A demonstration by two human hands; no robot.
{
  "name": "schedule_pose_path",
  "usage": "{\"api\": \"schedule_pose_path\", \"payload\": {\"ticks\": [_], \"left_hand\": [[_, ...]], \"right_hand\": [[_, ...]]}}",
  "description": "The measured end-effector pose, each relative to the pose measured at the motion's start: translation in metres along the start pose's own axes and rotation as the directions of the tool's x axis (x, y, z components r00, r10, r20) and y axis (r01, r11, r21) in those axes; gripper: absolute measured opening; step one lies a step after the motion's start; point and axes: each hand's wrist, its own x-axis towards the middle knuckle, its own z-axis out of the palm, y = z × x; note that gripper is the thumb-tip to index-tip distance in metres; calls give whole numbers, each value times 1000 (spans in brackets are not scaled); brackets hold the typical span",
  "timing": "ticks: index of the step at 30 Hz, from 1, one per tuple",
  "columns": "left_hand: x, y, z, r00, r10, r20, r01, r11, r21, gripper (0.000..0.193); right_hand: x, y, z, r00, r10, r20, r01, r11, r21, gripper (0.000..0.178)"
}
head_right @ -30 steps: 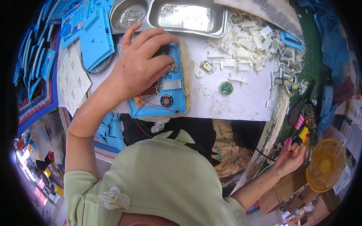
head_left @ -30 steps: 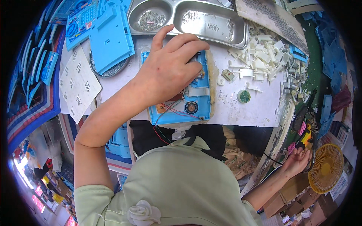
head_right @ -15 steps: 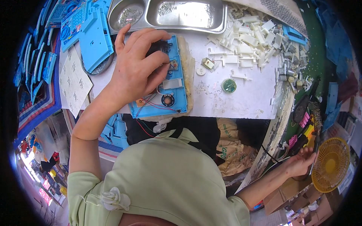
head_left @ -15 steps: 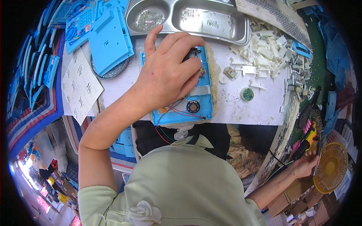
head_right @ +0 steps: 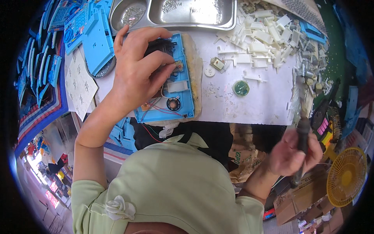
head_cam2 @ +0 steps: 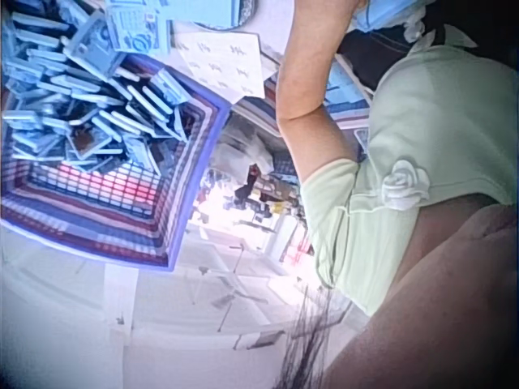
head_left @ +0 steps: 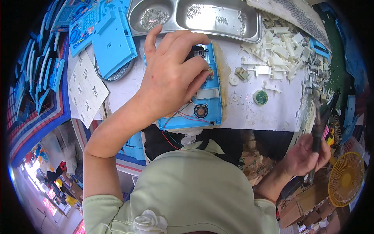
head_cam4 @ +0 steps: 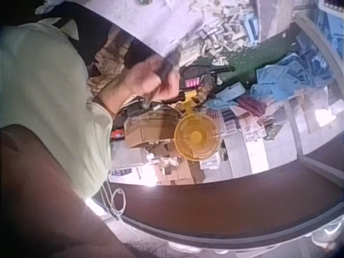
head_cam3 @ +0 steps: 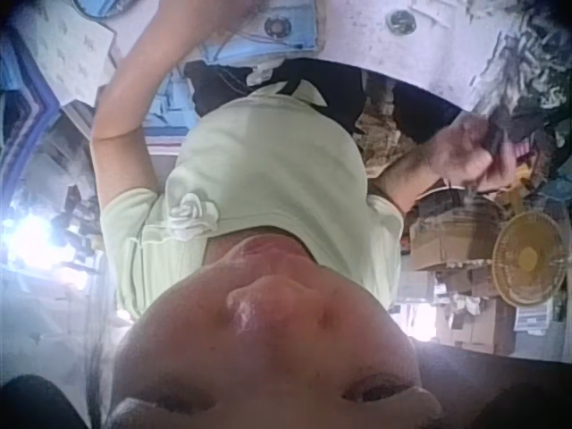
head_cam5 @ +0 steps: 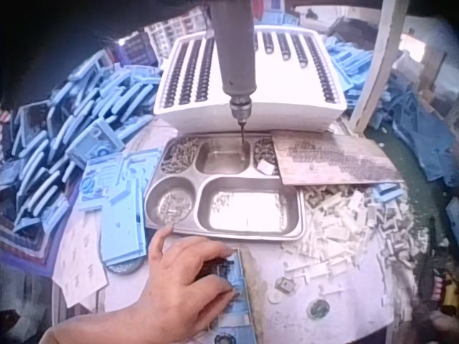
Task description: The recorder is assembling and soldering internal components of a blue electronic device shell.
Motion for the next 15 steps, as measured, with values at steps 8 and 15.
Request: {"api": "schedule_pose_path", "payload": {"ticks": [8, 15], "left_hand": [[-7, 7, 5, 996, -89, -17, 88, 996, -13, 16], [0, 10, 0, 993, -114, 19, 113, 993, 23, 16]], "right_hand": [[7, 14, 67, 906, 21, 423, -87, 987, 137, 37], [9, 17, 70, 802, 52, 595, -144, 983, 109, 32]]}}
